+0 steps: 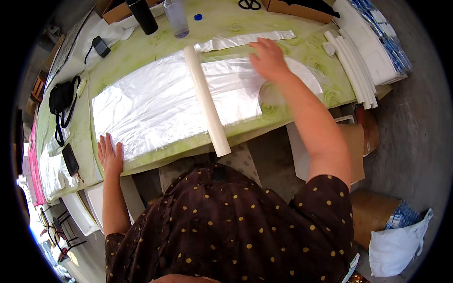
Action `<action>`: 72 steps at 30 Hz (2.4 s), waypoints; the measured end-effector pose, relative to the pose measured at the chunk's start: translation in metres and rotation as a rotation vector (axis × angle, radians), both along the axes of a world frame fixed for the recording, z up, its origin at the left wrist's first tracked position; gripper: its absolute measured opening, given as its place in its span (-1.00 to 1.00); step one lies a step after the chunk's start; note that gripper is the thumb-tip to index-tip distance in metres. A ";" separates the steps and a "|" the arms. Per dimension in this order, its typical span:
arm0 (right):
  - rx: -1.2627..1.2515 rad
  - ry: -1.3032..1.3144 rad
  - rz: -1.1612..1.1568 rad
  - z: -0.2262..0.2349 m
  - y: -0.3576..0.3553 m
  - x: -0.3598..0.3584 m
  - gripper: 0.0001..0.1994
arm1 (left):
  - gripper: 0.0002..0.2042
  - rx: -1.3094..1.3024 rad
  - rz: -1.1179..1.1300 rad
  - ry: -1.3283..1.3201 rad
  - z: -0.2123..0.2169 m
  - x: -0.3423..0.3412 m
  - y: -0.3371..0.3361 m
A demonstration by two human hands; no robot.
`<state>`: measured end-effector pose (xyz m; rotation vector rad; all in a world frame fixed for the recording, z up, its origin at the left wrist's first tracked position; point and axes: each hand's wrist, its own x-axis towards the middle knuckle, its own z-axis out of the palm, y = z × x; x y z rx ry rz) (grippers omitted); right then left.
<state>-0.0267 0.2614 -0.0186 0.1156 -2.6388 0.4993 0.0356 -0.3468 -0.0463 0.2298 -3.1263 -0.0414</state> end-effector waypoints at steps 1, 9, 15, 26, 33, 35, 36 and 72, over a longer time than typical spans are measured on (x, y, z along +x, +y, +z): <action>0.044 -0.057 -0.022 -0.005 -0.013 -0.013 -0.60 | -0.31 -0.001 -0.005 0.014 -0.003 0.000 -0.003; 0.135 -0.350 -0.322 -0.022 -0.025 -0.080 -0.59 | -0.32 -0.005 -0.032 0.041 -0.003 0.007 -0.003; 0.207 -0.426 -0.453 -0.011 -0.023 -0.079 -0.60 | -0.34 -0.025 -0.048 0.058 -0.005 0.009 -0.006; 0.183 -0.386 -0.781 0.002 0.071 -0.061 -0.52 | -0.32 -0.018 -0.036 0.038 -0.003 0.000 -0.001; -0.005 -0.480 -0.667 -0.008 0.103 -0.073 -0.54 | -0.33 -0.034 -0.078 0.087 -0.010 0.006 -0.013; -0.006 -0.456 -0.934 0.009 0.102 -0.072 -0.57 | -0.34 -0.034 -0.106 0.098 -0.009 0.005 -0.013; 0.052 -0.330 -0.707 0.002 0.104 -0.075 -0.58 | -0.34 -0.034 -0.119 0.103 -0.010 0.005 -0.014; 0.023 0.103 -0.079 -0.006 0.048 -0.009 -0.64 | -0.35 0.246 -0.163 0.035 0.010 -0.007 -0.031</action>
